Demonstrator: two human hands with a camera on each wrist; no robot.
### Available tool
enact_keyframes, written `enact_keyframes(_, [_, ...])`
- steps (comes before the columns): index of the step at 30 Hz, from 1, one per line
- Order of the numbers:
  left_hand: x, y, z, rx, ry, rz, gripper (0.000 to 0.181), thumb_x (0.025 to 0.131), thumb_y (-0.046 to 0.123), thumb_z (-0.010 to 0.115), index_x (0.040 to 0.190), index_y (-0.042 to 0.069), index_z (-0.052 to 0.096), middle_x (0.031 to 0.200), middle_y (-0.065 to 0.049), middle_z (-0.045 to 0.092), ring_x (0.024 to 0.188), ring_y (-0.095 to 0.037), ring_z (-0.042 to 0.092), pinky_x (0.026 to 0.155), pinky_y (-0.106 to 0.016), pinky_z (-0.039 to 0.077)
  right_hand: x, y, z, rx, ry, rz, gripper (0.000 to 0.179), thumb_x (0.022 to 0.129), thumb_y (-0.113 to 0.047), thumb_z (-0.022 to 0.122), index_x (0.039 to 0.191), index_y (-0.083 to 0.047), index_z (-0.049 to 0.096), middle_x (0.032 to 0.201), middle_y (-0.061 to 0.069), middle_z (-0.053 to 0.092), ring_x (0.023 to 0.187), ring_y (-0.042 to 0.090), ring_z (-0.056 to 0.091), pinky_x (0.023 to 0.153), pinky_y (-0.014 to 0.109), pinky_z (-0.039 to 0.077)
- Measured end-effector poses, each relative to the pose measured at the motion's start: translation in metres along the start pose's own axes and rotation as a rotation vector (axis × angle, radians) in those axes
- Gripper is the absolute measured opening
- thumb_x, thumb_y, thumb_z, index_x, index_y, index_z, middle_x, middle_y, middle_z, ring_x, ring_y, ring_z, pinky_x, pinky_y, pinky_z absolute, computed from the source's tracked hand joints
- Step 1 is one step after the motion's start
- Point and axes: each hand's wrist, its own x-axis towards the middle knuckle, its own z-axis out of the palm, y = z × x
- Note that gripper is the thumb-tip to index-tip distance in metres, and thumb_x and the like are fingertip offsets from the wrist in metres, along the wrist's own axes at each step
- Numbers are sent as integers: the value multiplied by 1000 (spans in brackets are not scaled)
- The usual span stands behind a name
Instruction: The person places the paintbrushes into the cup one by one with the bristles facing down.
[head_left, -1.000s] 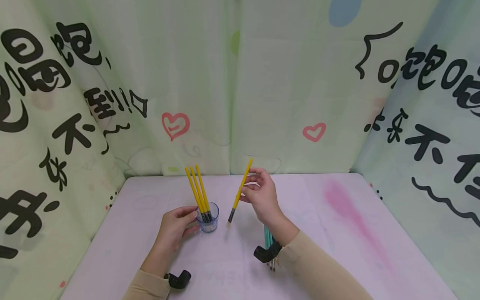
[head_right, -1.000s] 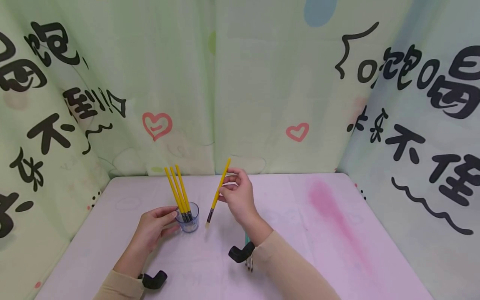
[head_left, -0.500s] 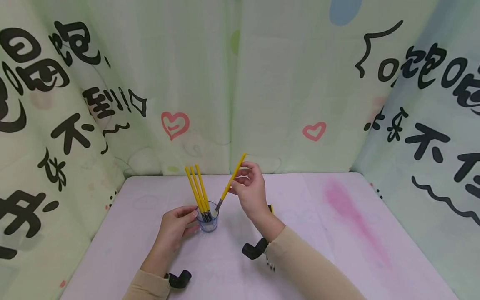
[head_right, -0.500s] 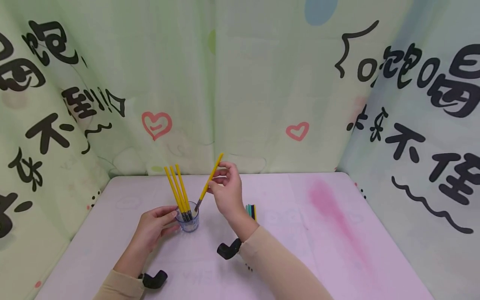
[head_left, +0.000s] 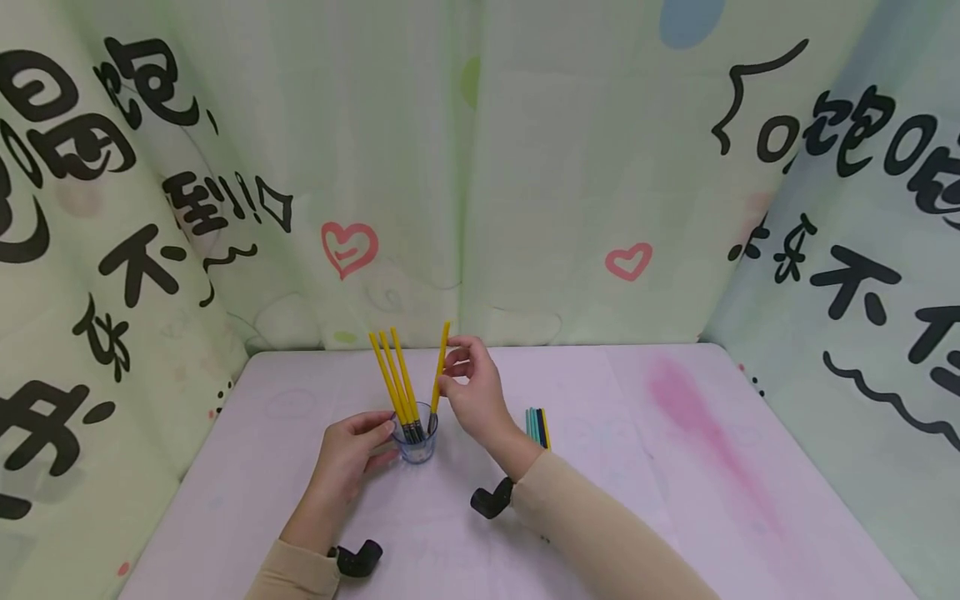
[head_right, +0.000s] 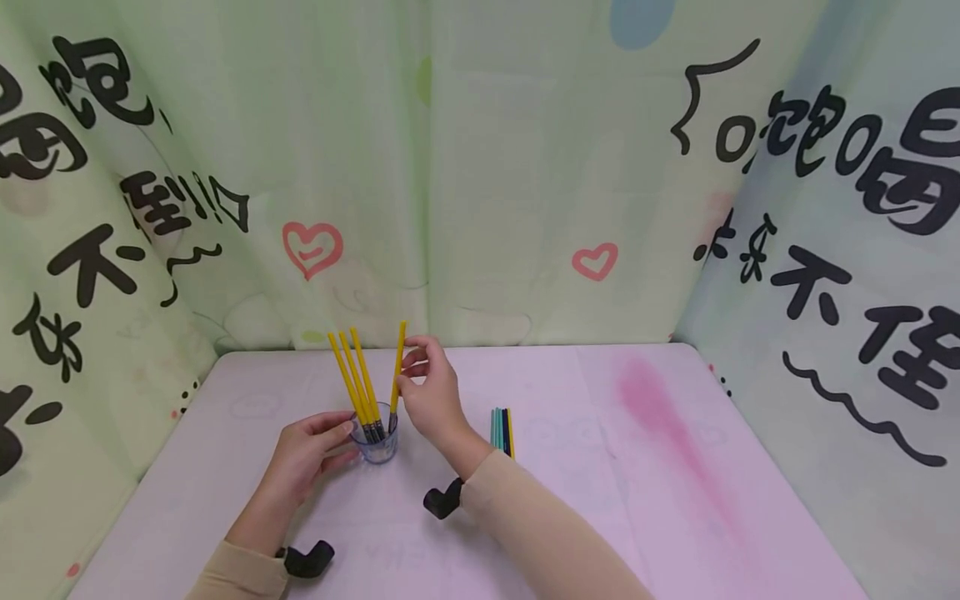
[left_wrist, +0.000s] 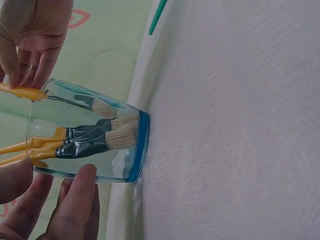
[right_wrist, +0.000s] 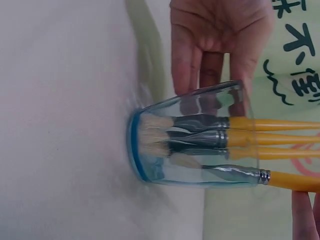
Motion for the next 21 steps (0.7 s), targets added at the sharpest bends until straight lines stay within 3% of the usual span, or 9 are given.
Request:
enact_keyframes(5, [0,0,0,7,-4,4,35,103,15,74,135,0,71,138,-24,66,102,-18,74,89,-41,69,2,8,7,-58,-27,25,53,95,15,65,140,-12,59,114,19,60,100,25,65,81,38,70])
enact_keyframes(11, [-1,0,0,3,-4,13,35,103,14,73,134,-2,71,137,-24,67,103,-18,75,88,-40,70,4,15,13,-116,-41,43,48,96,11,67,139,-11,61,113,17,64,99,23,66,81,31,68])
enact_keyframes(21, [0,1,0,27,13,-9,32,104,13,72,134,3,73,138,-23,68,108,-21,75,88,-37,69,9,15,20,-139,-54,78,43,98,7,69,137,-11,64,112,16,66,98,22,66,84,32,68])
